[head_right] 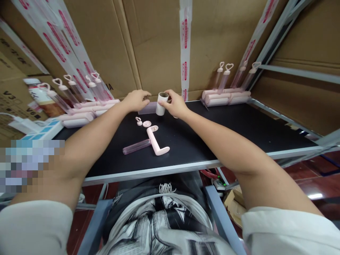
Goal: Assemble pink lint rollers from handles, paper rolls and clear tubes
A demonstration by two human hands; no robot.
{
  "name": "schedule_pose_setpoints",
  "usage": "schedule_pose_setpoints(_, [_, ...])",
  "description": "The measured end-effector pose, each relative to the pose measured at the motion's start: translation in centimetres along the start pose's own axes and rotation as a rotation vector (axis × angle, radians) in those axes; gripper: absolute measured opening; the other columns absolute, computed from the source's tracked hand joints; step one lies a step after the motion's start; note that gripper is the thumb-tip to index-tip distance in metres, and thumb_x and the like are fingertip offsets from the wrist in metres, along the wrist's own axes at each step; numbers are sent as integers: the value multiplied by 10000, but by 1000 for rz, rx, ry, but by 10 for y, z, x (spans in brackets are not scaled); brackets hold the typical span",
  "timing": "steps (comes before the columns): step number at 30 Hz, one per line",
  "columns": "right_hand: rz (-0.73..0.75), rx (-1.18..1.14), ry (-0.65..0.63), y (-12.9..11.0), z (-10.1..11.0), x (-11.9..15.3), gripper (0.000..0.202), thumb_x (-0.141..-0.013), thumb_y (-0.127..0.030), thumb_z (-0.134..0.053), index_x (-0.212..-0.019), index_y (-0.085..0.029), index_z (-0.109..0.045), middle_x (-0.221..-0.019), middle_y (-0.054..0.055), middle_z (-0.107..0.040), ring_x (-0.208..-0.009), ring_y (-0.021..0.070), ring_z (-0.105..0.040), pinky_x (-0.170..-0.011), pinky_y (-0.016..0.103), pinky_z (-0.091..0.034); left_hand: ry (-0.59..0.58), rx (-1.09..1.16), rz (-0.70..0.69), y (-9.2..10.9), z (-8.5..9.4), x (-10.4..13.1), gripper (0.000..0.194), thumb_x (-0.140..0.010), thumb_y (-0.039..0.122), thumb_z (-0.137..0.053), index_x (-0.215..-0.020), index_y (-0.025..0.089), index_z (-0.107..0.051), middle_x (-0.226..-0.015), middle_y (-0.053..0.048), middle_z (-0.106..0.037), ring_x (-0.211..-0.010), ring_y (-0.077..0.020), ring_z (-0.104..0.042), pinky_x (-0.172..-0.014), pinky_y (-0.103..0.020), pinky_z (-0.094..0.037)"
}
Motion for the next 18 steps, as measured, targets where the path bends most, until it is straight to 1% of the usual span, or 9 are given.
schedule_pose_setpoints(2, [-4, -77, -14, -6, -4, 0, 518, -812, -575, -830, -1166, -238, -655, -1006, 58, -738, -797, 227, -686, -706, 403, -625, -8, 266, -125, 30, 12, 6, 744, -884, 203, -724, -1606, 219, -544, -1412, -141, -735, -1291, -300, -714, -1141, -446, -535])
schedule_pose_setpoints(4, [-11, -179, -21, -14, -7, 1, 591, -800, -639, -835, -1188, -239, -639, -1017, 67, -735, -756, 223, -691, -637, 392, -628, -39, 392, -210, 55, 23, 13, 914, -846, 205, -788, -1677, 281, -414, -1382, -100, -728, -1275, -283, -718, -1122, -424, -541])
schedule_pose_setpoints(6, [-5, -286, -43, -23, -12, 2, 646, -829, -701, -798, -1244, -240, -618, -1051, 77, -738, -771, 228, -716, -686, 414, -658, -11, 366, -244, 68, 37, 19, 878, -818, 209, -816, -1624, 281, -475, -1363, -86, -715, -1282, -298, -706, -1127, -437, -535])
schedule_pose_setpoints(8, [19, -346, -76, -34, -17, 2, 688, -892, -735, -722, -1356, -246, -581, -1131, 87, -745, -836, 238, -749, -774, 437, -676, 48, 311, -213, 62, 49, 21, 784, -803, 202, -822, -1541, 242, -559, -1353, -88, -711, -1263, -299, -704, -1117, -427, -540])
schedule_pose_setpoints(9, [39, -331, -87, -39, -17, 2, 693, -933, -730, -675, -1418, -251, -558, -1183, 92, -747, -874, 241, -762, -811, 444, -676, 85, 286, -160, 51, 53, 21, 755, -797, 198, -824, -1511, 223, -581, -1347, -92, -714, -1245, -293, -706, -1105, -414, -544])
schedule_pose_setpoints(11, [96, -175, -92, -47, -12, 2, 656, -994, -660, -628, -1494, -243, -543, -1233, 99, -757, -944, 255, -776, -880, 461, -664, 164, 237, 28, 11, 60, 20, 744, -786, 197, -836, -1488, 200, -592, -1336, -100, -727, -1218, -283, -709, -1081, -387, -547])
schedule_pose_setpoints(14, [136, 356, -159, -49, -2, 0, 540, -969, -474, -715, -1417, -176, -670, -1207, 142, -793, -1087, 333, -769, -1006, 518, -613, 257, 116, 396, -63, 63, 28, 767, -752, 234, -893, -1464, 172, -615, -1394, -136, -719, -1276, -309, -683, -1099, -387, -524])
schedule_pose_setpoints(16, [37, 735, -330, -26, 1, 1, 467, -893, -393, -799, -1279, -131, -771, -1190, 196, -804, -1138, 406, -758, -1010, 543, -595, 246, 74, 556, -98, 57, 33, 742, -777, 271, -905, -1452, 134, -628, -1419, -156, -712, -1283, -309, -671, -1079, -401, -527])
schedule_pose_setpoints(18, [-110, 948, -551, 6, 5, 7, 437, -852, -387, -848, -1200, -124, -818, -1194, 220, -809, -1113, 433, -764, -952, 525, -602, 232, 45, 593, -115, 53, 33, 714, -812, 311, -900, -1446, 123, -633, -1435, -155, -708, -1286, -297, -660, -1062, -413, -528])
Point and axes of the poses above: each hand's wrist, its own x-axis away from the middle knuckle, its own z-axis out of the back of the hand, y = z × x, the point moved 10 cm from there along -x, towards the middle knuckle
